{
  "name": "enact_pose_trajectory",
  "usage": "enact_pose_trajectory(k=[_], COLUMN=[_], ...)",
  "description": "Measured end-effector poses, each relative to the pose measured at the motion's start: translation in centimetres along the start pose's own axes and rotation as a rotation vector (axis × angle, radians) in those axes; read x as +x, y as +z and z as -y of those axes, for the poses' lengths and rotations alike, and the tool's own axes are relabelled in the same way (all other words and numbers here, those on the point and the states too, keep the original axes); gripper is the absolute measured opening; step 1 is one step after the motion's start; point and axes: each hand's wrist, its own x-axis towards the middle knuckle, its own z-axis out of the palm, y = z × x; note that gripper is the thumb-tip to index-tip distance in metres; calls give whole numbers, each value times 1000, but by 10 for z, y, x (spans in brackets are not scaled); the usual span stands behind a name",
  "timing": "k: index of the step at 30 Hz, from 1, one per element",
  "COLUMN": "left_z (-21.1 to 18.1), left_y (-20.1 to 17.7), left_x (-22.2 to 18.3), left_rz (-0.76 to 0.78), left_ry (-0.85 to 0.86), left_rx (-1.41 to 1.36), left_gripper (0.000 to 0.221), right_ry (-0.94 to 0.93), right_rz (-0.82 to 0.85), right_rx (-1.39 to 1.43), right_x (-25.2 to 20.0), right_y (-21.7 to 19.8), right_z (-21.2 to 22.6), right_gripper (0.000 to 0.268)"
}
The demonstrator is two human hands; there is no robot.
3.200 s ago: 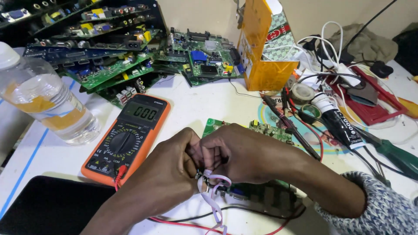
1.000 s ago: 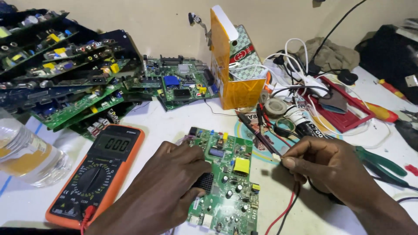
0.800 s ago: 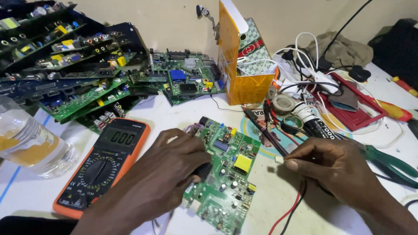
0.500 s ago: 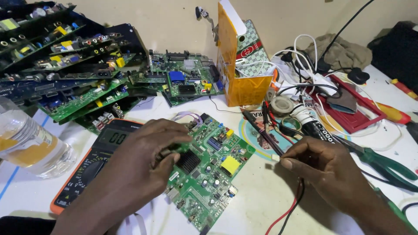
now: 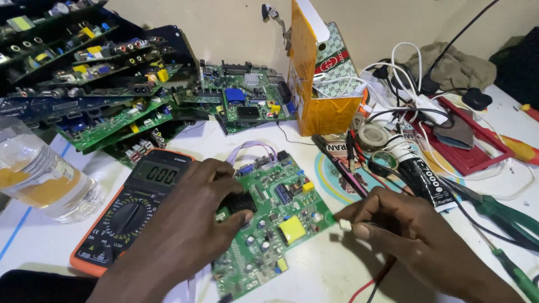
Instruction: Connecting various ribbon cables and wire connectors to a television circuit board on a repair bench.
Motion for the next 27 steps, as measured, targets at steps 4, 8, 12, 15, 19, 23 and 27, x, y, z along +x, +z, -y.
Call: enact_pose_trajectory(k=[4,8,12,15,19,23,27], left_z=[3,15,18,21,10,-12,-21], left_y=[-10,-3,3,8,-2,-18,-24], left_x=[0,5,7,7,1,-8,-17], left_rz=[120,68,31,-21,-152,-198,-244], left_ry=[19,141,168,233,456,436,423], left_rx=[-106,-48,-80,-118,-182,-182,-244], left_gripper=[53,45,41,37,32,36,31], right_ry=[-113,11,-126,-168,-211,-187,-206], right_rz=[144,0,-51,-86,-204,-277,-274], right_rx=[85,122,97,120,212,253,233], right_x=[-7,-6,-6,-4,4,4,5], right_y=[-5,-3,-5,-6,-11,-13,-13], right_z=[-11,-7,-14,-17,-25,-17,-20], right_gripper=[12,14,10,10,8,9,10])
